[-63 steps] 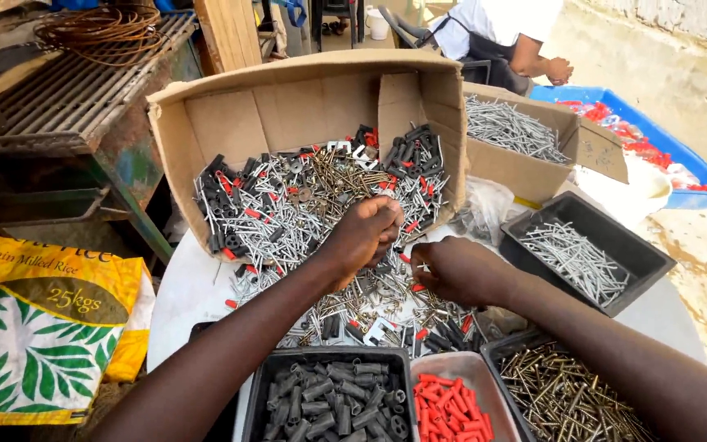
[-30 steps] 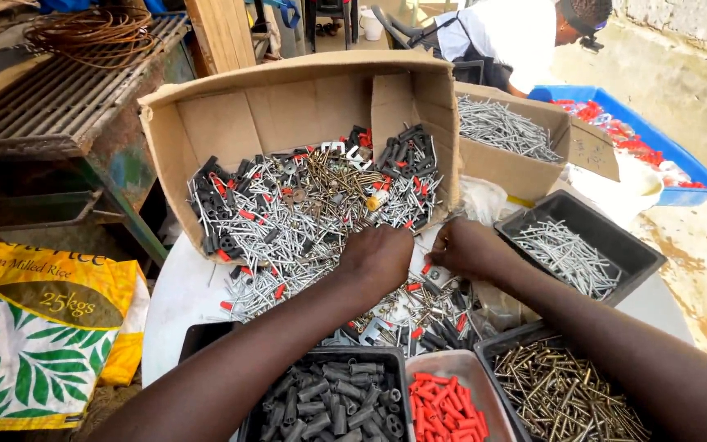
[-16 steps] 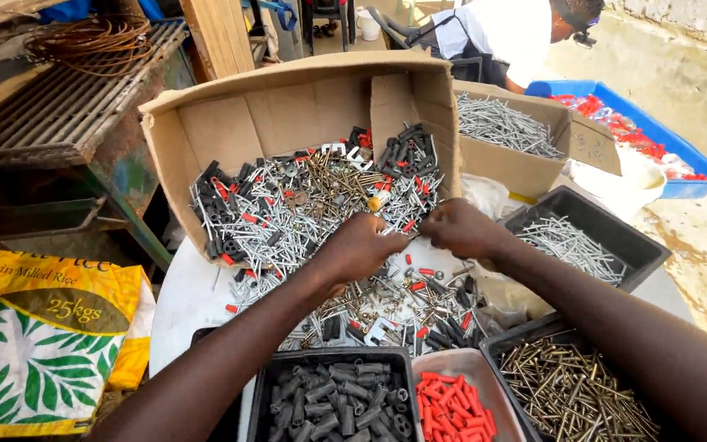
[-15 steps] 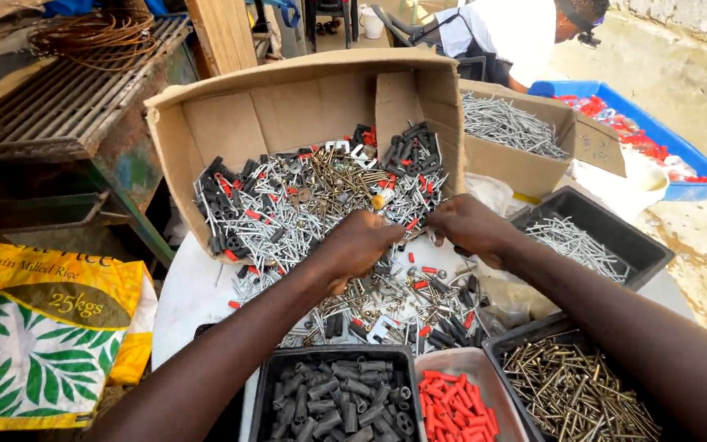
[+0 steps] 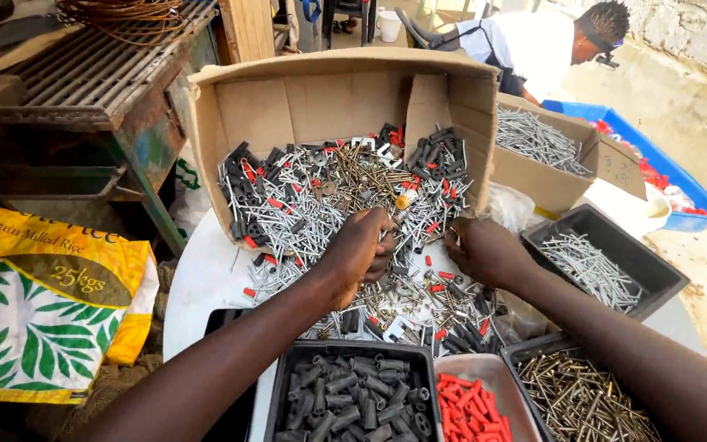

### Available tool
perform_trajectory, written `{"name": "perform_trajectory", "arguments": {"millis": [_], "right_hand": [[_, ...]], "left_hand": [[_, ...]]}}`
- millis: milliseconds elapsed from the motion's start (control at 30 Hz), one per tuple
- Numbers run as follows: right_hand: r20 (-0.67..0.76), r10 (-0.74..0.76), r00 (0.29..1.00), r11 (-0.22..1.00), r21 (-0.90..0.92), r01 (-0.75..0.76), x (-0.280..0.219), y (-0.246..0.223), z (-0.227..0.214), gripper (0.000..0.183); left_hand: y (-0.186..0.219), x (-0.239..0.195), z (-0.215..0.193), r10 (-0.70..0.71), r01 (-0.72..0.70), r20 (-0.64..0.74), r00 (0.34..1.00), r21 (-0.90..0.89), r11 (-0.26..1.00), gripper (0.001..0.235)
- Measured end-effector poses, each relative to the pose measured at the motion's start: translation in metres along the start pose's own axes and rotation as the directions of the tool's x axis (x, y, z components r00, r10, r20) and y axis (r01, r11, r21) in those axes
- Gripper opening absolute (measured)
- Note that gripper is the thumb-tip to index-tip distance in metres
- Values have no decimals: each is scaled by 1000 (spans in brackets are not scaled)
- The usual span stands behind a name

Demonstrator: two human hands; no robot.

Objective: Sorting various types of screws and cable clips from a large box into smaller organized bins.

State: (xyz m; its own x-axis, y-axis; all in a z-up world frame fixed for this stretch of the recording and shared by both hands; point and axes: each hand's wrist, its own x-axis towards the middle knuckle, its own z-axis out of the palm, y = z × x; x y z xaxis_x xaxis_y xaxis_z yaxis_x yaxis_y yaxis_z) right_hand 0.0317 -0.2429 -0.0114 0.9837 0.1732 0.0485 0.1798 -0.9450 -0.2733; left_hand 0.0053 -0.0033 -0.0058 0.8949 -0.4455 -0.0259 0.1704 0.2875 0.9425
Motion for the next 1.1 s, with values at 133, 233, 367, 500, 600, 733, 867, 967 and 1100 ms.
{"name": "perform_trajectory", "arguments": {"millis": [133,233,367,500,600,733,867,967,1100], "right_hand": [[14,41,999,994,-104,-39,10,3,13,22],[41,44,998,987,-155,-37,9,4,13,28],[88,9,996,997,-81,-2,-8,8,7,28],[102,85,991,969,221,-106,-55,-7,-51,27],[-39,105,994,965,245,-93,-66,48,-82,28],[-123,98,988,990,115,-84,-67,118,-99,29],[86,218,972,948,-253,-190,-70,136,-92,24],[51,271,961,863,-455,-219,-77,129,-98,28],[-182,308,934,869,-346,-354,-89,126,-111,29]], "left_hand": [[-3,-2,-3,-6,7,-7,1000,32,999,13],[-7,3,-1,-28,28,0,1000,62,998,13],[-11,-1,6,-108,95,52,993,210,973,30],[-2,-7,23,-232,212,98,968,178,961,42],[5,-7,50,-305,294,11,952,238,926,22],[5,7,85,-273,249,70,959,245,937,10],[6,39,141,-256,194,78,964,454,869,18],[1,71,185,-222,148,58,973,579,802,20],[-26,130,241,-297,171,107,949,618,767,49]]}}
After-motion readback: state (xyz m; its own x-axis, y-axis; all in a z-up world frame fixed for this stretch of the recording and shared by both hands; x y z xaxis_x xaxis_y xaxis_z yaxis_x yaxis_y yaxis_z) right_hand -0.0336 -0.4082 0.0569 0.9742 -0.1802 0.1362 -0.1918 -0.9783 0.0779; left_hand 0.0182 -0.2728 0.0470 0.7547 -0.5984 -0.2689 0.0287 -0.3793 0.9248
